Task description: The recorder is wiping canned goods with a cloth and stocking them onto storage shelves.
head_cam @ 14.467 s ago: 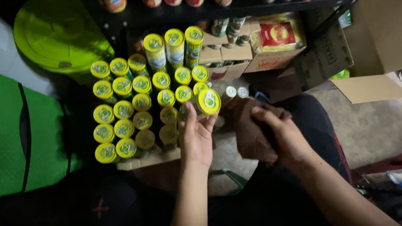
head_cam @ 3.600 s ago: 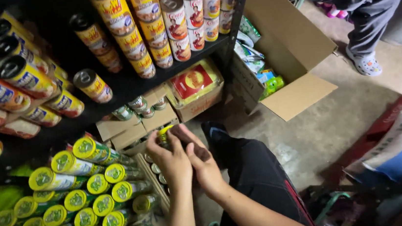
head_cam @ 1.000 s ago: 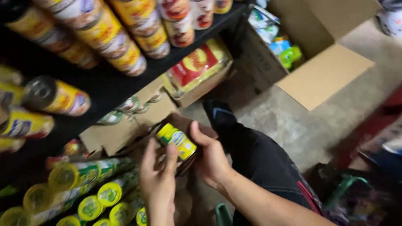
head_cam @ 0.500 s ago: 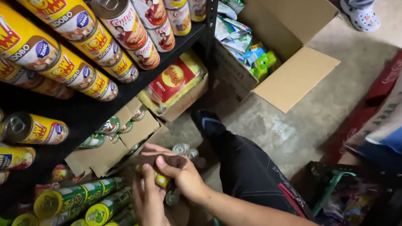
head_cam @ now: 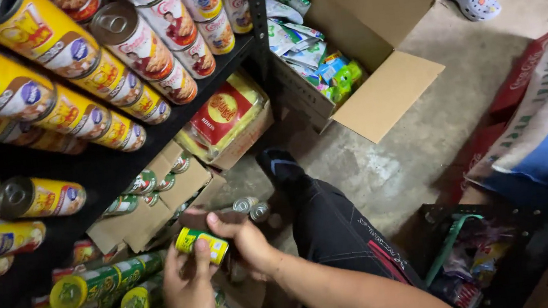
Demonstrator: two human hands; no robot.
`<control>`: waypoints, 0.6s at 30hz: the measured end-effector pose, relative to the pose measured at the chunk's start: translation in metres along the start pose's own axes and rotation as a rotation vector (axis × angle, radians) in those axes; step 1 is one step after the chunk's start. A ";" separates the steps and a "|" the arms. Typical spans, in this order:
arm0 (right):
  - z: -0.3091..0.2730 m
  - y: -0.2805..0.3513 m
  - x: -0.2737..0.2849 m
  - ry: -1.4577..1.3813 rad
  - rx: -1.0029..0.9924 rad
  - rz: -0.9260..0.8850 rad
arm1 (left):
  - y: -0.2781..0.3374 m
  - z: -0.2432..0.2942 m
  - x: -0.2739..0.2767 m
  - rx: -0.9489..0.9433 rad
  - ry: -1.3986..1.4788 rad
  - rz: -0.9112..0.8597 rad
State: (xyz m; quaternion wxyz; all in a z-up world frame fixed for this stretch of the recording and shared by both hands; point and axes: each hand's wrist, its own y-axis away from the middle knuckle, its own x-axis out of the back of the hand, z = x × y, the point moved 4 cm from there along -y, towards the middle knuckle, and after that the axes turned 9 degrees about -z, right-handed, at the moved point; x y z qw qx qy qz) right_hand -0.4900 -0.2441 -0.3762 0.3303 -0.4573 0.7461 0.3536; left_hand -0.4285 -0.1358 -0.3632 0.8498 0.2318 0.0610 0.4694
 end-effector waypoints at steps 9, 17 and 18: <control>0.014 -0.002 0.015 -0.271 -0.160 0.142 | -0.016 -0.015 0.016 -0.044 0.067 -0.037; -0.001 -0.003 0.012 -0.092 -0.041 0.144 | -0.040 -0.054 0.023 0.010 0.050 -0.111; -0.008 -0.003 0.007 -0.007 0.035 0.085 | -0.048 -0.069 0.028 -0.013 -0.003 -0.137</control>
